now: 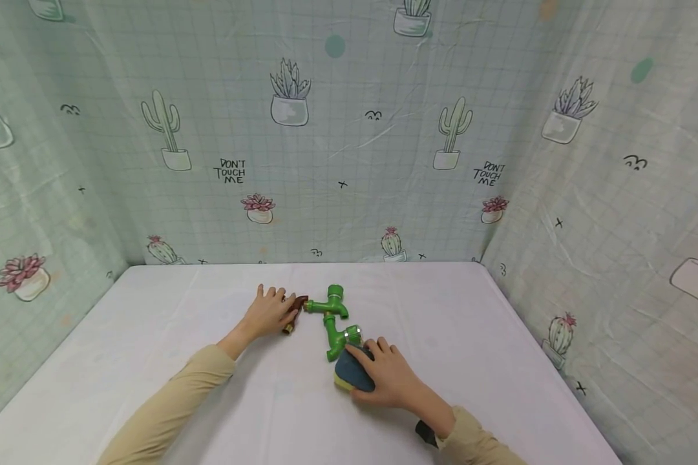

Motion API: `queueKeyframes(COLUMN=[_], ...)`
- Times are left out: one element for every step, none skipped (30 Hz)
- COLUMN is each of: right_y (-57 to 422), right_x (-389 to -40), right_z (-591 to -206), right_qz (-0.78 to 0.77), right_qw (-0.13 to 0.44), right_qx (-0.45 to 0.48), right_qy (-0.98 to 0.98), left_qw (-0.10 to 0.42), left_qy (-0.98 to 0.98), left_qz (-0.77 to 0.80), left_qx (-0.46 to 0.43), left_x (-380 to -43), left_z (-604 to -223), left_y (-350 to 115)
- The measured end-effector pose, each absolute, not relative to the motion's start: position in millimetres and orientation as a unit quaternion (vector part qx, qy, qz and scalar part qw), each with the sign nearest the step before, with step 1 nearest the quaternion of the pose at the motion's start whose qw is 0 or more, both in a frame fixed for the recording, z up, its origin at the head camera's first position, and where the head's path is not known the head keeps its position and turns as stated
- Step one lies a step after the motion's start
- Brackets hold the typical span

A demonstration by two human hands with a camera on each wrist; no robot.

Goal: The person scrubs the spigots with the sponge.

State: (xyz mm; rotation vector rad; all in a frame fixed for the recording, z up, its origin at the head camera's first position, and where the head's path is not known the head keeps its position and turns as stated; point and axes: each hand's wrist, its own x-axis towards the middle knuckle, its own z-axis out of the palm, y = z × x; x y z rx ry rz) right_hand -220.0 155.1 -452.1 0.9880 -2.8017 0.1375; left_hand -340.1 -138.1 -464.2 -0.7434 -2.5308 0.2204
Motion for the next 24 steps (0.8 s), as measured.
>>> queueKeyframes(right_y=[156.2, 157.4, 158.6, 159.6, 160.6, 161.6, 162.5, 163.4, 164.1, 164.8, 165.5, 166.1, 166.5, 166.8, 167.1, 167.5, 167.7, 167.7, 167.9, 168.1, 168.4, 168.7, 169.0, 169.2], right_x=[-219.6, -219.5, -219.6, -219.7, -220.0, -220.3, -220.4, -220.7, -221.0, -220.9, -221.1, -221.1, -221.1, -221.1, -221.1, -221.4, -221.6, -221.6, -221.8, -221.9, -221.9, -221.9, -221.7, -221.5], right_z=[-451.2, -450.6, -450.2, -449.5, -449.3, -449.1, -448.7, -448.8, -448.7, -448.3, -448.3, -448.1, -447.8, -447.4, -447.1, -446.8, -446.6, -446.1, -445.8, -445.5, -445.5, -445.5, -445.4, -445.4], right_qz=[0.049, 0.052, 0.051, 0.051, 0.050, 0.047, 0.045, 0.041, 0.041, 0.042, 0.042, 0.042, 0.042, 0.043, 0.045, 0.045, 0.043, 0.041, 0.038, 0.036, 0.032, 0.028, 0.025, 0.023], right_qw=[0.084, 0.084, 0.086, 0.090, 0.095, 0.100, 0.106, 0.112, 0.116, 0.122, 0.127, 0.133, 0.139, 0.144, 0.147, 0.152, 0.155, 0.157, 0.157, 0.156, 0.155, 0.154, 0.152, 0.149], right_qx=[0.328, 0.325, 0.323, 0.321, 0.320, 0.319, 0.319, 0.319, 0.319, 0.319, 0.319, 0.319, 0.318, 0.317, 0.315, 0.314, 0.313, 0.311, 0.311, 0.311, 0.312, 0.313, 0.314, 0.315], right_qy=[-0.940, -0.940, -0.941, -0.941, -0.941, -0.941, -0.941, -0.940, -0.940, -0.939, -0.938, -0.938, -0.937, -0.937, -0.937, -0.936, -0.936, -0.936, -0.937, -0.937, -0.937, -0.937, -0.937, -0.937], left_qw=[0.243, 0.241, 0.241, 0.239, 0.238, 0.236, 0.232, 0.226, 0.220, 0.209, 0.202, 0.193, 0.186, 0.180, 0.177, 0.173, 0.172, 0.171, 0.175, 0.176, 0.180, 0.182, 0.187, 0.188], left_qy=[-0.929, -0.930, -0.932, -0.933, -0.934, -0.935, -0.937, -0.940, -0.942, -0.946, -0.948, -0.951, -0.952, -0.954, -0.955, -0.955, -0.955, -0.955, -0.955, -0.955, -0.954, -0.953, -0.952, -0.951], left_qz=[0.083, 0.086, 0.086, 0.088, 0.088, 0.089, 0.090, 0.092, 0.092, 0.098, 0.100, 0.106, 0.112, 0.116, 0.119, 0.122, 0.123, 0.125, 0.123, 0.121, 0.122, 0.121, 0.119, 0.120], left_qx=[-0.267, -0.262, -0.258, -0.254, -0.251, -0.248, -0.244, -0.239, -0.234, -0.228, -0.224, -0.218, -0.214, -0.211, -0.209, -0.208, -0.208, -0.207, -0.207, -0.207, -0.208, -0.210, -0.213, -0.216], left_x=[-340.2, -340.5, -340.9, -341.2, -341.3, -341.2, -340.9, -340.6, -340.3, -339.9, -339.7, -339.5, -339.4, -339.3, -339.5, -339.6, -339.7, -339.6, -339.5, -339.4, -339.4, -338.8, -338.3, -337.7], left_z=[-464.6, -465.1, -465.7, -466.4, -466.9, -467.5, -467.7, -467.9, -467.9, -467.8, -467.7, -467.5, -467.2, -466.9, -466.7, -466.5, -466.2, -465.9, -465.8, -465.7, -465.8, -465.5, -465.6, -465.3], left_y=[-136.9, -135.6, -134.2, -132.7, -131.2, -129.7, -128.2, -126.8, -125.5, -124.3, -123.3, -122.4, -121.7, -121.1, -120.4, -120.0, -119.7, -119.6, -119.5, -119.7, -120.2, -120.9, -121.7, -122.5])
